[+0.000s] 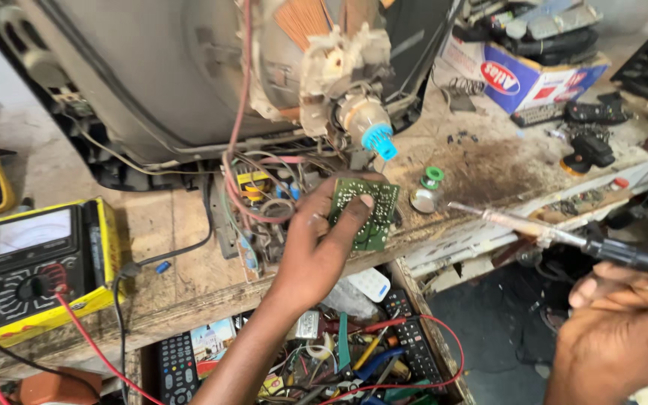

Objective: The person works on a circuit board, using a soldering iron to apply solder to various points on the board. They also use a multimeter to test connections and handle small electronic components and wires.

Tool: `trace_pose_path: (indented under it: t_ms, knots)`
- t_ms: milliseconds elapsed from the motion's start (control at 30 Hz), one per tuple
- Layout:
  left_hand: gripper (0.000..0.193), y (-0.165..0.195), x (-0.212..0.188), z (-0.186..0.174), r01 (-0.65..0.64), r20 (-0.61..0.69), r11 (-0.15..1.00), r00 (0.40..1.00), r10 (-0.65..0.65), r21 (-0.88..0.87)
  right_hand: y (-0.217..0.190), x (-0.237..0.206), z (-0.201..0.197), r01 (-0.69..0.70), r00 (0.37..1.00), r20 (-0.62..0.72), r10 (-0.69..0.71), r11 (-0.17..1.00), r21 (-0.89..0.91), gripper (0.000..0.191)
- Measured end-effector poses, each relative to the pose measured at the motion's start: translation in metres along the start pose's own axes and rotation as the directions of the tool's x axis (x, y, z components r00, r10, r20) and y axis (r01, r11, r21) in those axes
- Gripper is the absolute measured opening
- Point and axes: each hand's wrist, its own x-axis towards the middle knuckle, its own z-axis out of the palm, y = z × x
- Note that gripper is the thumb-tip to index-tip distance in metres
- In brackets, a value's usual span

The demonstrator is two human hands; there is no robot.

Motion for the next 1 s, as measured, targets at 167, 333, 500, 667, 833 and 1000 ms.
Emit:
trace_pose_path:
  t_ms: [167, 333, 500, 667, 833, 1000]
  knots:
    - [0.024, 0.003, 0.001, -0.002, -0.027, 0.000, 0.999, 1.000, 0.027, 0.042, -0.030, -0.019, 0.047, 0.156, 0.986, 0.086, -0.145, 0.977, -0.146, 0.038]
    - [0.024, 0.003, 0.003, 0.000, -0.022, 0.000, 1.000, 1.000, 0.022, 0.016, -0.059, -0.024, 0.113, 0.341, 0.922, 0.256, -0.292, 0.924, -0.173, 0.034]
    - [0.026, 0.006, 0.002, 0.000, -0.009, 0.005, 1.000, 1.000, 0.009, 0.011, -0.076, -0.024, 0.144, 0.360, 0.908, 0.307, -0.284, 0.905, -0.228, 0.033]
    - [0.026, 0.008, 0.002, -0.002, -0.052, 0.009, 0.998, 0.999, 0.052, 0.027, -0.074, -0.025, 0.147, 0.366, 0.912, 0.298, -0.283, 0.888, -0.279, 0.036]
    - [0.025, 0.010, 0.002, -0.001, -0.066, 0.007, 0.996, 0.998, 0.066, 0.060, -0.072, -0.025, 0.141, 0.441, 0.870, 0.363, -0.332, 0.855, -0.274, 0.037]
    - [0.027, 0.012, 0.001, -0.001, -0.016, 0.024, 1.000, 1.000, 0.016, -0.002, -0.077, -0.025, 0.132, 0.598, 0.789, 0.470, -0.396, 0.674, -0.434, 0.043]
